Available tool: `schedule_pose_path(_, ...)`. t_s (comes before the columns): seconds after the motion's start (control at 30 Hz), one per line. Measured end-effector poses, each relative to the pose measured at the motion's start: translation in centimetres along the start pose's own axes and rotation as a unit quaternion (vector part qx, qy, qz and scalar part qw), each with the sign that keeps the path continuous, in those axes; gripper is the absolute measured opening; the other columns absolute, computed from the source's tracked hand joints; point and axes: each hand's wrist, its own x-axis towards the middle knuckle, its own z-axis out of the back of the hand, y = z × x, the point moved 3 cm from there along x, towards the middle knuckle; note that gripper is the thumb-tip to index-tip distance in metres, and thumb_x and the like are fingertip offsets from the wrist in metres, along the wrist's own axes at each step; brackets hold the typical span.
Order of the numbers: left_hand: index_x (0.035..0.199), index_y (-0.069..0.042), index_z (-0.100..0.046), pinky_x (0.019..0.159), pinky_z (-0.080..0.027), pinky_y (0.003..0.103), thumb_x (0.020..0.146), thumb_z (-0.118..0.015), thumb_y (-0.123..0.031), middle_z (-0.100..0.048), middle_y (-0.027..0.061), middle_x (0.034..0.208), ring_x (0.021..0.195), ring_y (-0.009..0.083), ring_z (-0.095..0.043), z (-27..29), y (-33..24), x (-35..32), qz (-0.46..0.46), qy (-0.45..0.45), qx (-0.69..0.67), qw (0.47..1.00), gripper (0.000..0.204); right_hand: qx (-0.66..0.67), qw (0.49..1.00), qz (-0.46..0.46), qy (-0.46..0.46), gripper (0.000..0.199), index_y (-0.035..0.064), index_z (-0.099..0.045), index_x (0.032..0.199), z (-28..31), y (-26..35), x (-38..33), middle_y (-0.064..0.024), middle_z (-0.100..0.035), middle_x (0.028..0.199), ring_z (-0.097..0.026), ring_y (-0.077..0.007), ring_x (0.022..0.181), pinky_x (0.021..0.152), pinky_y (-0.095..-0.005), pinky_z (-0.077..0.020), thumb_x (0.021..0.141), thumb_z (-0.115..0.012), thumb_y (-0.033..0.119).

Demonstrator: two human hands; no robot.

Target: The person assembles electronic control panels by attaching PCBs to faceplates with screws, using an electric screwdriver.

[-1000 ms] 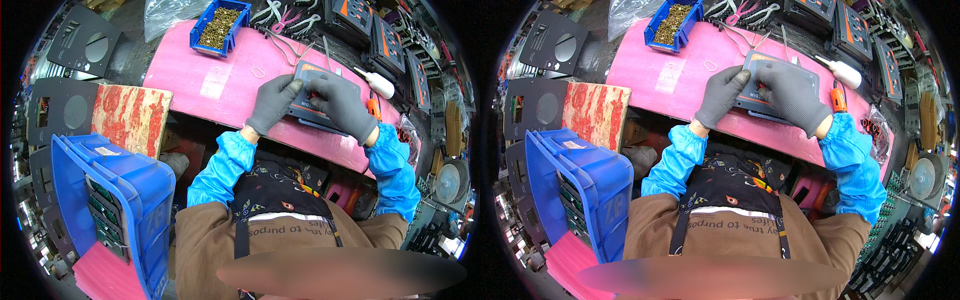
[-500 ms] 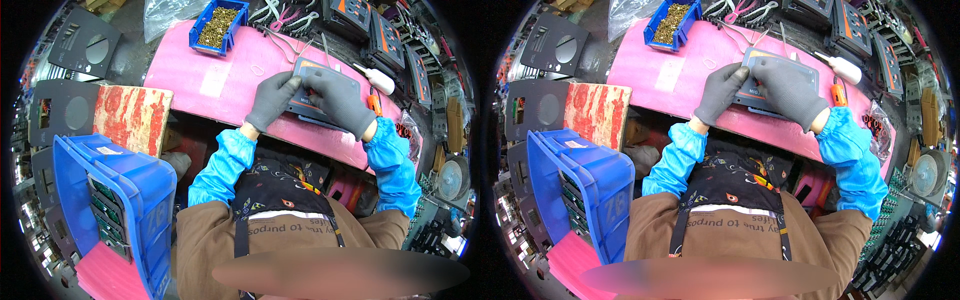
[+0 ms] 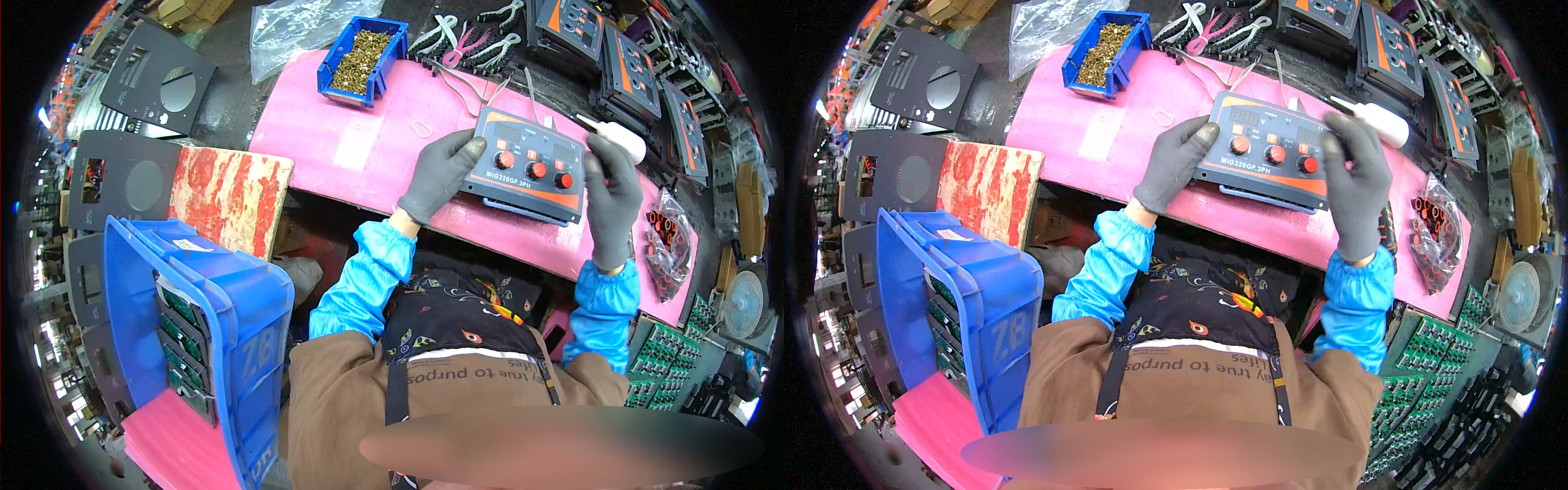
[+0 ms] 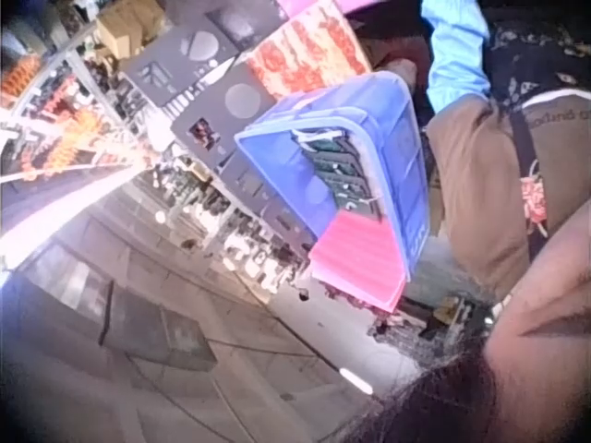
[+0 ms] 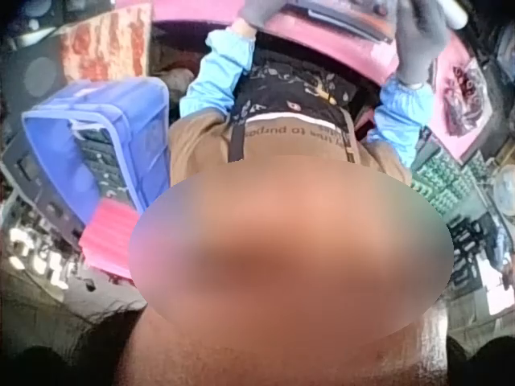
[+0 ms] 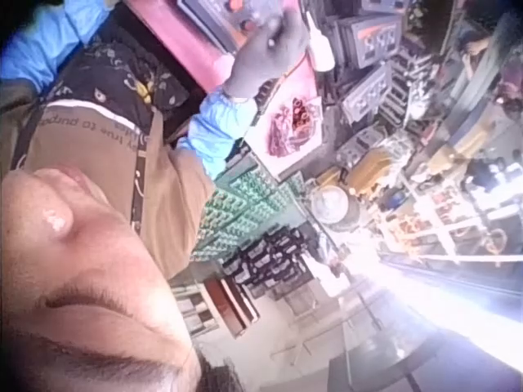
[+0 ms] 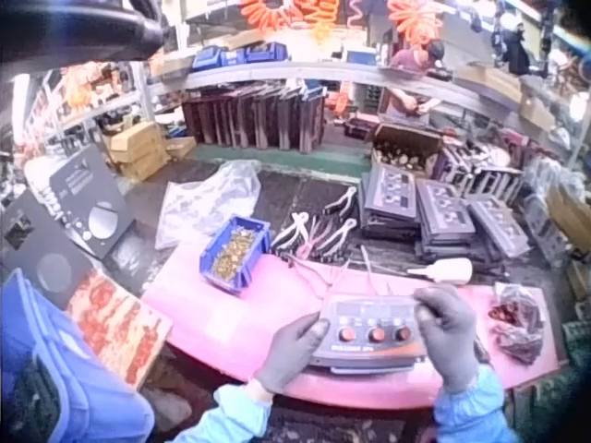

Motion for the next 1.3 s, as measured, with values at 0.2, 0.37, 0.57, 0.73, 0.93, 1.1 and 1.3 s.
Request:
schedule_pose_path(0.2,0.120,0.004,-0.058,0.075,-0.049,0.027,0.093,-0.058,-0.038,-0.065,0.0084,0.096,0.087,0.0110,-0.059,0.0,-0.2,-0.3,0.016,0.003,0.014,1.000,0.050,0.116,0.927,-0.353,-0.053,0.030,-0.0006,-0.061,0.118,-0.7,-5.1,-7.8,-0.0047,-0.063,0.092,-0.056,-0.0102,0.077,0.068,-0.0237,-0.0463,0.093,-0.057,0.018)
schedule_pose_path(0.37,0.121,0.002,-0.058,0.070,-0.049,0.025,0.093,-0.058,-0.040,-0.064,0.0056,0.092,0.080,0.0089,-0.058,0.3,-0.6,-0.7,0.102,-0.010,0.034,0.994,0.051,0.154,0.911,-0.383,0.029,0.038,-0.0019,-0.061,0.116,-1.6,-4.3,-8.6,-0.0144,-0.066,0.090,-0.059,-0.0156,0.083,0.075,-0.0297,-0.0479,0.096,-0.051,0.029)
schedule_pose_path(0.57,0.125,0.003,-0.056,0.069,-0.050,0.023,0.093,-0.059,-0.038,-0.064,0.0062,0.098,0.082,0.0083,-0.058,-0.5,-2.2,-0.6,-0.008,-0.040,0.079,0.996,0.052,0.185,0.914,-0.361,0.004,0.038,-0.0022,-0.060,0.117,-1.5,-4.5,-8.8,-0.0114,-0.066,0.086,-0.059,-0.0144,0.076,0.069,-0.0301,-0.0486,0.096,-0.052,0.028)
schedule_pose_path(0.73,0.127,0.004,-0.053,0.078,-0.050,0.024,0.092,-0.061,-0.036,-0.064,0.0061,0.102,0.091,0.0097,-0.058,-1.5,-6.8,-1.7,-0.080,-0.011,0.018,0.997,0.054,0.219,0.919,-0.325,-0.035,0.038,-0.0005,-0.059,0.119,0.1,-3.9,-8.3,-0.0066,-0.064,0.085,-0.056,-0.0092,0.074,0.067,-0.0261,-0.0475,0.096,-0.053,0.029)
schedule_pose_path(0.93,0.110,-0.001,-0.060,0.074,-0.050,0.026,0.083,-0.072,-0.017,-0.065,0.0041,0.095,0.085,0.0116,-0.061,-2.4,-11.0,-4.1,-0.244,-0.019,0.304,0.921,0.033,0.244,0.933,-0.263,-0.008,0.039,-0.0028,-0.054,0.122,1.9,-4.7,-7.0,-0.0122,-0.065,0.105,-0.060,-0.0150,0.096,0.083,-0.0293,-0.0487,0.097,-0.051,0.026)
schedule_pose_path(1.1,0.082,-0.014,-0.057,0.090,-0.050,0.046,0.066,-0.066,-0.003,-0.061,0.0025,0.086,0.094,0.0266,-0.063,-4.6,-13.3,-6.3,-0.543,-0.035,0.458,0.703,0.021,0.344,0.934,-0.018,-0.095,0.034,-0.0015,-0.048,0.127,3.0,-3.4,-5.8,-0.0163,-0.046,0.138,-0.046,-0.0241,0.125,0.104,-0.0348,-0.0378,0.097,-0.047,0.015)
schedule_pose_path(1.3,0.079,-0.015,-0.055,0.097,-0.047,0.049,0.071,-0.067,-0.010,-0.061,0.0019,0.087,0.099,0.0256,-0.061,-4.8,-12.0,-9.4,-0.563,-0.063,0.489,0.663,0.015,0.388,0.908,0.026,-0.153,0.034,0.0035,-0.052,0.126,2.6,-3.4,-6.2,-0.0153,-0.045,0.140,-0.046,-0.0246,0.126,0.103,-0.0351,-0.0388,0.092,-0.052,0.009)
